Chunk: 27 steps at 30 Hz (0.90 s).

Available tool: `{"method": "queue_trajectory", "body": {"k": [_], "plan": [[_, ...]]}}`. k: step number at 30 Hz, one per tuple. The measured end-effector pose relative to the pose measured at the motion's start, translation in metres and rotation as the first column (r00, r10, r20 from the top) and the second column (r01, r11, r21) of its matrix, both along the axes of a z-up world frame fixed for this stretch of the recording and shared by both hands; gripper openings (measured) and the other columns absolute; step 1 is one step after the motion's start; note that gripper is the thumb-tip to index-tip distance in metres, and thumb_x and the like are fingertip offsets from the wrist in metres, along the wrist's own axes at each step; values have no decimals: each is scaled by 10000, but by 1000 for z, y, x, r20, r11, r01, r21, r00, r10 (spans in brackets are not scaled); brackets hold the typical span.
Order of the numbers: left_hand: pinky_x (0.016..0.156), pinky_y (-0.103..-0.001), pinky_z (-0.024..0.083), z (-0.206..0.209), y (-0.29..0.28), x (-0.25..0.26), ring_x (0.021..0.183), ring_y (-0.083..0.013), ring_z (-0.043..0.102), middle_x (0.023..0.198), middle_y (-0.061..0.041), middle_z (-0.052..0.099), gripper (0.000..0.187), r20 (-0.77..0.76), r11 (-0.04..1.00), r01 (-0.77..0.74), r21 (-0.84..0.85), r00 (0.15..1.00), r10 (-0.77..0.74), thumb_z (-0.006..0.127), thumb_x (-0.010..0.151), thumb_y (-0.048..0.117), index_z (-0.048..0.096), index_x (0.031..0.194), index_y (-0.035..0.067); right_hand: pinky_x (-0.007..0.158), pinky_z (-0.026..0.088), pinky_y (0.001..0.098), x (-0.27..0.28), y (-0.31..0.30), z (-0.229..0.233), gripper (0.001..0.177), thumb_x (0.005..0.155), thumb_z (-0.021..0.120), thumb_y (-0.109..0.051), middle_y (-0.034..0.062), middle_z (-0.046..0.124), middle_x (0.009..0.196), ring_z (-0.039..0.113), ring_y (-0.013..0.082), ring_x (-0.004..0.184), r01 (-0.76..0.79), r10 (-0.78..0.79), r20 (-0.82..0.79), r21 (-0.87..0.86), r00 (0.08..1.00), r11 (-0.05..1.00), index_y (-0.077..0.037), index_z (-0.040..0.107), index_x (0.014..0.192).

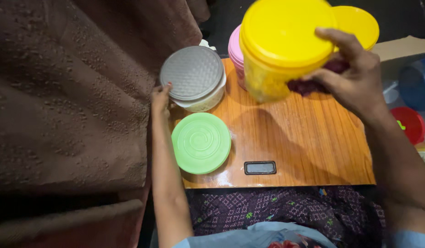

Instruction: The person opens a yellow container, pours its contents into a plastic bag, and reseals it. They then open a pink container, wipe its lid with a cloth, and reseal it. The person rearranges several containers on a small wooden table.

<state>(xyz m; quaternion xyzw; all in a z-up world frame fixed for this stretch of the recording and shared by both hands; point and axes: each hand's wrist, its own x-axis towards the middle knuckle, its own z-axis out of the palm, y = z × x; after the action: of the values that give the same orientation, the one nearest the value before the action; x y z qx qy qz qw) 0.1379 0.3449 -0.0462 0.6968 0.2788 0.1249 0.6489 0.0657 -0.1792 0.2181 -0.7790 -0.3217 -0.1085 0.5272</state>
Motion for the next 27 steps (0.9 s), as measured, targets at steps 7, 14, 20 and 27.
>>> {"method": "queue_trajectory", "body": {"k": [7,14,20,27], "plan": [[625,-383,614,59,23,-38,998,-281,730,1271,-187,682,535,88,944,-213,-251,967,241,644,933,300,553,1358,-12,779,623,341,-21,39,-30,602,927,682,-22,184,734,1056,789,236,892,-168,151,-256,-45,955,985,-89,471,1487],[897,-502,611,79,49,-63,1261,-342,588,1489,-160,465,669,143,796,-371,-479,862,487,697,928,317,424,1473,41,901,607,337,4,106,-71,655,874,829,-124,141,606,1324,710,250,1068,-80,107,184,-145,977,986,-65,522,1449],[930,-499,581,100,50,-59,1227,-342,574,1437,-168,531,664,348,607,-111,-787,733,585,716,874,309,486,1434,36,983,595,376,50,166,-117,630,897,821,-111,185,590,1384,645,315,1238,-147,147,143,-13,979,989,-62,515,1445],[905,-434,617,179,-44,-95,1153,-325,677,1303,-207,610,627,336,698,-79,-711,834,437,687,899,303,470,1381,-34,930,559,443,71,196,-158,721,824,833,-187,205,625,1338,669,372,1126,-10,12,17,-100,1000,995,-89,503,1457]]}}
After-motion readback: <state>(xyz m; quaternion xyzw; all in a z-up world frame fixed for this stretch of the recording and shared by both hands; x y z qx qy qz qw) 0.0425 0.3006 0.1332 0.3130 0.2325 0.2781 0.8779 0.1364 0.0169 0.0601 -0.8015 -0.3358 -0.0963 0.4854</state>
